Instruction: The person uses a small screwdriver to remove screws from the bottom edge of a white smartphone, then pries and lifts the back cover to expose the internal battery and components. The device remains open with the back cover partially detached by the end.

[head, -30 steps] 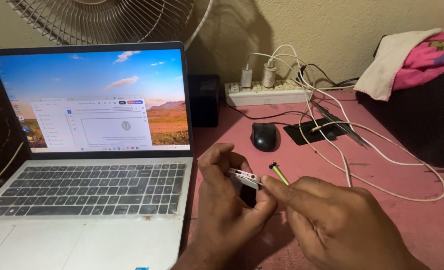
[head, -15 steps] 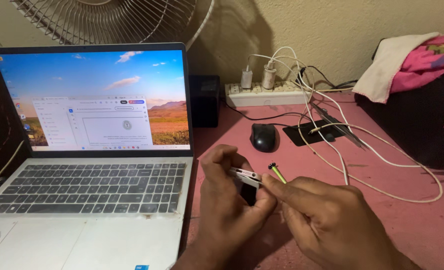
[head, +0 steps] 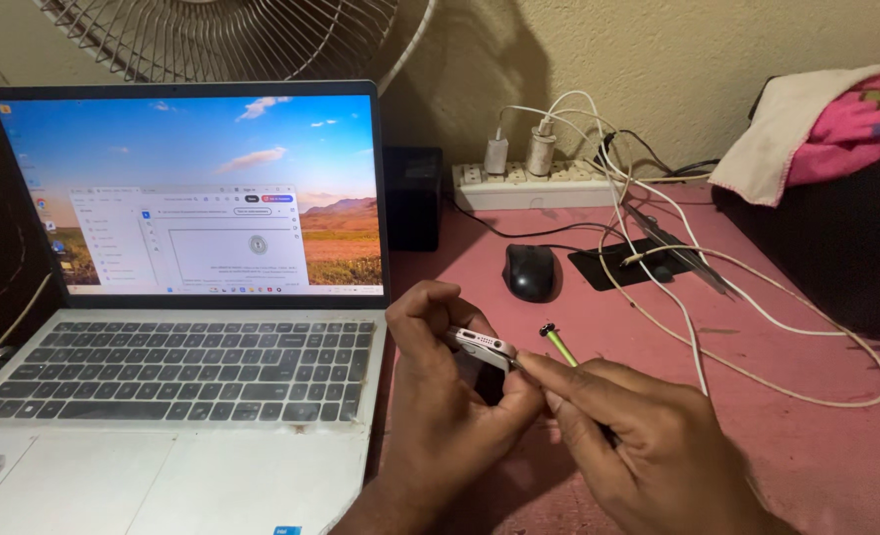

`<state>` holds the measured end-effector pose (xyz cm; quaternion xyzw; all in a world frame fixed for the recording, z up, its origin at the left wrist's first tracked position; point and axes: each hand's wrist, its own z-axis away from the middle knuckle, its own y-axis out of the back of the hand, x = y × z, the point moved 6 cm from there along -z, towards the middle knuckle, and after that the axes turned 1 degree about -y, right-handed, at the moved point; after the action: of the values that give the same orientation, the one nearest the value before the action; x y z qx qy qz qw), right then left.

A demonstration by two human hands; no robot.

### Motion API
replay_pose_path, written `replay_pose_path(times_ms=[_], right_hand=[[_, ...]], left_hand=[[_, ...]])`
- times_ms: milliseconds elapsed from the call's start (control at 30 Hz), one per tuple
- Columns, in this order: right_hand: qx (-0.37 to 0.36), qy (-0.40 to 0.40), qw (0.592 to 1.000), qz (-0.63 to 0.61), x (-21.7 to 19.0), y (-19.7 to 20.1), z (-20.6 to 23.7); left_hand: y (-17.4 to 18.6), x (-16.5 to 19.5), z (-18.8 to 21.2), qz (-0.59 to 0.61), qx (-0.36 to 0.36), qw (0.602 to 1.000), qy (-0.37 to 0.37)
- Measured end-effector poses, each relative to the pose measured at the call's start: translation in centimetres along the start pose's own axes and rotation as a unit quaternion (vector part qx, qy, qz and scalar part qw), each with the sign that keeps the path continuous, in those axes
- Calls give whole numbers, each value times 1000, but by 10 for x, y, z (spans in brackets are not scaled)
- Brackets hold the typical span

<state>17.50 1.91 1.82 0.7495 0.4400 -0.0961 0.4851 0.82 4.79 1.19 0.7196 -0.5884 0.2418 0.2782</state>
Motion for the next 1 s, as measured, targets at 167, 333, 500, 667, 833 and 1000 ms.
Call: replay_pose_path(times_ms=[167, 333, 500, 667, 833, 1000], right_hand=[[10, 15, 1000, -6, 0, 1, 0], [23, 41, 999, 19, -2, 4, -1], [19, 63, 998, 6, -2, 5, -3], [18, 83, 996, -7, -4, 7, -5], [16, 79, 996, 26, -8, 7, -7], [51, 107, 990, 79, -16, 9, -7]], left_hand=[[-1, 1, 0, -29, -7, 999, -27], [-2, 1, 2, -52, -4, 998, -25], [-5, -1, 4, -20, -28, 999, 0], [-4, 5, 5, -74, -13, 997, -29], [-5, 7, 5, -97, -27, 994, -44], [-6, 10, 6, -105, -15, 993, -54]])
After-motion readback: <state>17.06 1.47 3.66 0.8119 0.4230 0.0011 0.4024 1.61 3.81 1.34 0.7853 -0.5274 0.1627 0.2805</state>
